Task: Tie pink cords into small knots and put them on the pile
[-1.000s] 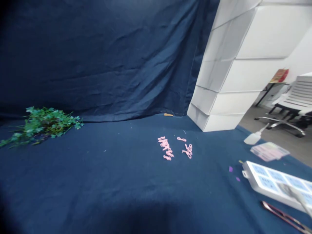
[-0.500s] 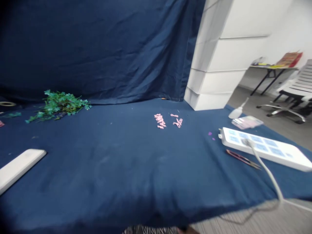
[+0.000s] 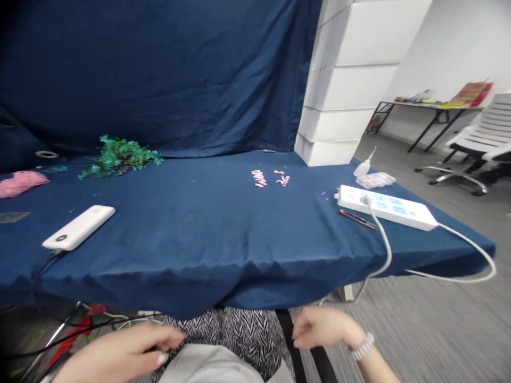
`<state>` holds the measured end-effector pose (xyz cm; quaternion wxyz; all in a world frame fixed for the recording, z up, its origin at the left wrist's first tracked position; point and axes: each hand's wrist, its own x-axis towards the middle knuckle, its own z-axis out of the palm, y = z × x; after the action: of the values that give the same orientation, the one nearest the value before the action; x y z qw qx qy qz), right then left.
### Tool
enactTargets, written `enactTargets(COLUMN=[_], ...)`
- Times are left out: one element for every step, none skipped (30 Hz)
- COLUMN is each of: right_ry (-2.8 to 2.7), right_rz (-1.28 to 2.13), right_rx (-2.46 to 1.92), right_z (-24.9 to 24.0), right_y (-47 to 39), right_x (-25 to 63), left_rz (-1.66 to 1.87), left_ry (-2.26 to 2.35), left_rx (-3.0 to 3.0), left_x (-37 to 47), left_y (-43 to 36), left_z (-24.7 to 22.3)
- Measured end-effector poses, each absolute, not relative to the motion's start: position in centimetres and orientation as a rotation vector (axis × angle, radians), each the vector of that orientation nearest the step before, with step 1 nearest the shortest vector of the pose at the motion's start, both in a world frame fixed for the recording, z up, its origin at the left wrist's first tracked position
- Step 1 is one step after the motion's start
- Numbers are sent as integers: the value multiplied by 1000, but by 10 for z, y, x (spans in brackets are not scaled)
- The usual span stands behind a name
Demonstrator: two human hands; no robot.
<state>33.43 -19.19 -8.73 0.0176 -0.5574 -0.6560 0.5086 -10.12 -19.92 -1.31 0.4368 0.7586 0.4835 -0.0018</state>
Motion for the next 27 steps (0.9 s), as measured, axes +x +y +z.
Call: enactTargets(right_ry=[-2182,-2258,-2276,-2222,-2148,-2041,-1885,-1666,-1383,-1080,-966,-903,-846,-802,-772,-758,-758,-767,-781,-796,-812,-825,-839,-854,-871,-888,-905], right_rz=[1709,1750,1758,1746,1741,1746,1737,1695,1650,1627,1607,1606,1615,1627,1644,1660,1675,1690,1703,1714,1725,1732,1737,1741,1744,1745,1747], right_rx=[-1441,-1138,-878,-713,-580,-518,-520,-592,-656,-718,-742,-768,-803,-841,-875,-895,-906,-908,-904,-896,-887,-876,-864,-851,-837,-826,-818], right_z=[-58,-30,-4,17,33,42,45,43,38,29,19,9,0,-9,-16,-22,-26,-28,-30,-31,-31,-32,-32,-33,-35,-36,-37], right_y=[-184,-173,-159,-143,-125,-105,-84,-63,-42,-22,-3,14,28,39,47,52,55,56,57,58,59,59,60,61,61,62,62], right_x=[326,315,302,288,272,256,239,223,207,191,177,165,154,146,140,136,135,134,135,136,138,139,141,142,142,143,143], left_rz=[51,148,240,331,426,534,610,672,684,731,733,725,714,706,697,691,689,691,696,704,713,722,729,734,736,735,733], left_ry=[1119,1057,985,872,759,715,762,828,872,947,1026,1070,1100,1136,1170,1197,1215,1226,1233,1238,1243,1248,1252,1255,1252,1246,1238], left_rx=[1887,1896,1901,1887,1852,1829,1852,1931,2034,2086,2126,2133,2136,2135,2132,2132,2131,2132,2137,2146,2160,2179,2200,2222,2243,2262,2280], left_x=[-91,-79,-66,-52,-38,-24,-11,0,7,12,13,12,9,5,1,-3,-6,-8,-8,-7,-6,-5,-3,-2,-1,-1,-1], left_y=[-192,-180,-164,-144,-123,-100,-77,-56,-35,-16,1,16,28,38,46,51,54,56,57,58,58,59,59,60,61,62,62], left_z=[8,27,44,56,65,68,69,66,61,54,46,38,30,22,15,8,3,-2,-5,-8,-10,-12,-14,-16,-18,-20,-22])
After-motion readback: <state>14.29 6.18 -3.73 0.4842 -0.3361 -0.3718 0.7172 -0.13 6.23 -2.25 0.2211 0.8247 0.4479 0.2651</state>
